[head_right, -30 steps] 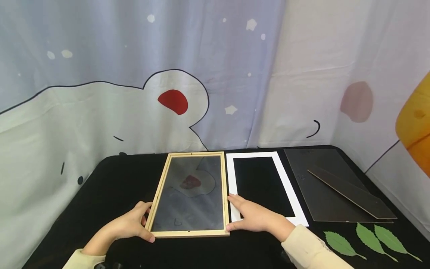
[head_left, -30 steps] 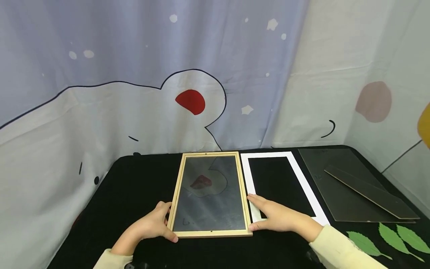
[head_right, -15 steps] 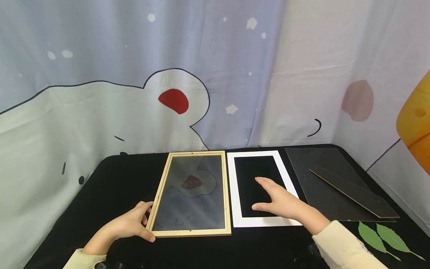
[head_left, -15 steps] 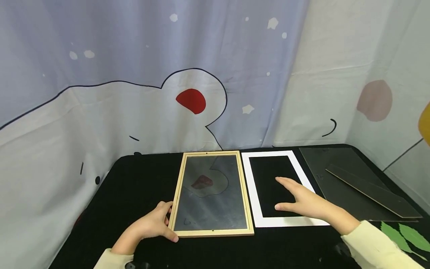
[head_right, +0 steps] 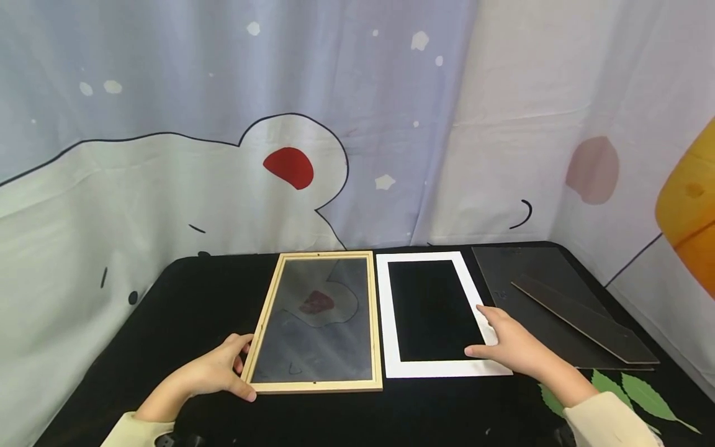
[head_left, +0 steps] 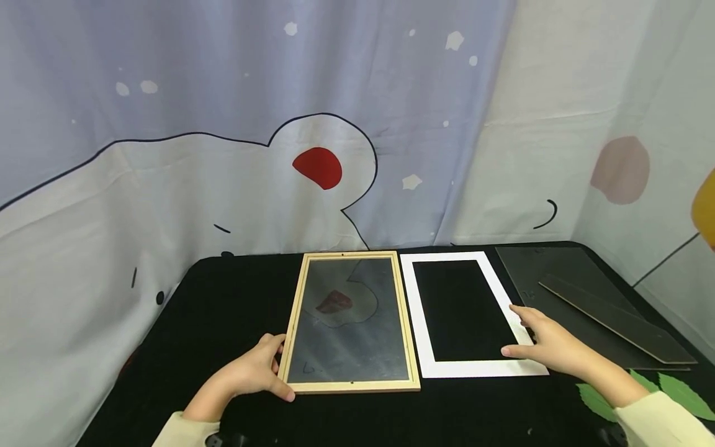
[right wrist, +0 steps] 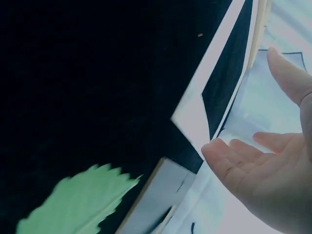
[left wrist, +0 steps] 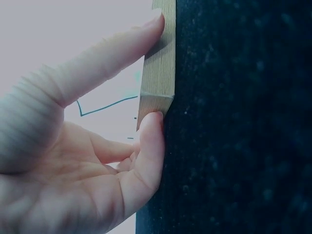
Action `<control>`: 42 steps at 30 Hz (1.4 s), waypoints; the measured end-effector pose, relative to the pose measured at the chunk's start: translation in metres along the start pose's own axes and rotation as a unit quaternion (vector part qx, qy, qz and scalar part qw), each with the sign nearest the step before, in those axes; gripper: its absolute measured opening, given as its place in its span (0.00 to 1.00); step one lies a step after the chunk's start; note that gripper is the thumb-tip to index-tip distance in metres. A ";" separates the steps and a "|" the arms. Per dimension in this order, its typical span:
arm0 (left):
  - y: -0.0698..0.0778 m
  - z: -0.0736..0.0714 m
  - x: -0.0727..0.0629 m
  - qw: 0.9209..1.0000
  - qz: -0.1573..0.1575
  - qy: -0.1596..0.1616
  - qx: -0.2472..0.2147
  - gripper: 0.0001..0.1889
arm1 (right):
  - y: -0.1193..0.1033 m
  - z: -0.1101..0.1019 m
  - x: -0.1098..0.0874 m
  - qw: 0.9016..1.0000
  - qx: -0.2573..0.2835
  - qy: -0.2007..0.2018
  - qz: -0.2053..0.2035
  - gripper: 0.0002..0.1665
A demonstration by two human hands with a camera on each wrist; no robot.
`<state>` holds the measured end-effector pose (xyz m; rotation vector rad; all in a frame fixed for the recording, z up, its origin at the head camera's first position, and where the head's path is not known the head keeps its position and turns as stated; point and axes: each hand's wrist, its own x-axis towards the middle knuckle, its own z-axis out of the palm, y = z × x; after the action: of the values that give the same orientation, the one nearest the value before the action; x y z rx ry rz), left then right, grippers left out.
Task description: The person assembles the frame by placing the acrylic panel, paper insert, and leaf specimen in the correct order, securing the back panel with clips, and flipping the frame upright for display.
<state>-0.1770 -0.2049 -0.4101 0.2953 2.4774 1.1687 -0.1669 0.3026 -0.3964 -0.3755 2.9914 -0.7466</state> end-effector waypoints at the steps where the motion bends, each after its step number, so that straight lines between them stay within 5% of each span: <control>1: 0.000 0.000 0.000 1.000 0.001 0.000 0.000 0.54 | 0.003 0.000 -0.001 1.000 0.000 -0.001 0.005 0.57; 10: -0.002 0.000 -0.001 1.000 -0.003 0.003 0.005 0.55 | 0.021 0.002 -0.006 0.999 0.007 -0.024 0.044 0.58; 22: -0.001 0.002 0.003 1.000 0.012 0.001 0.011 0.54 | 0.028 0.008 -0.006 0.998 -0.012 0.009 0.054 0.58; 42: -0.002 0.001 -0.001 1.000 0.005 0.002 0.000 0.55 | 0.023 0.007 0.006 0.994 -0.006 -0.031 0.108 0.58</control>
<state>-0.1760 -0.2059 -0.4117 0.3065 2.4829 1.1743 -0.1777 0.3177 -0.4128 -0.0694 2.9167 -0.6829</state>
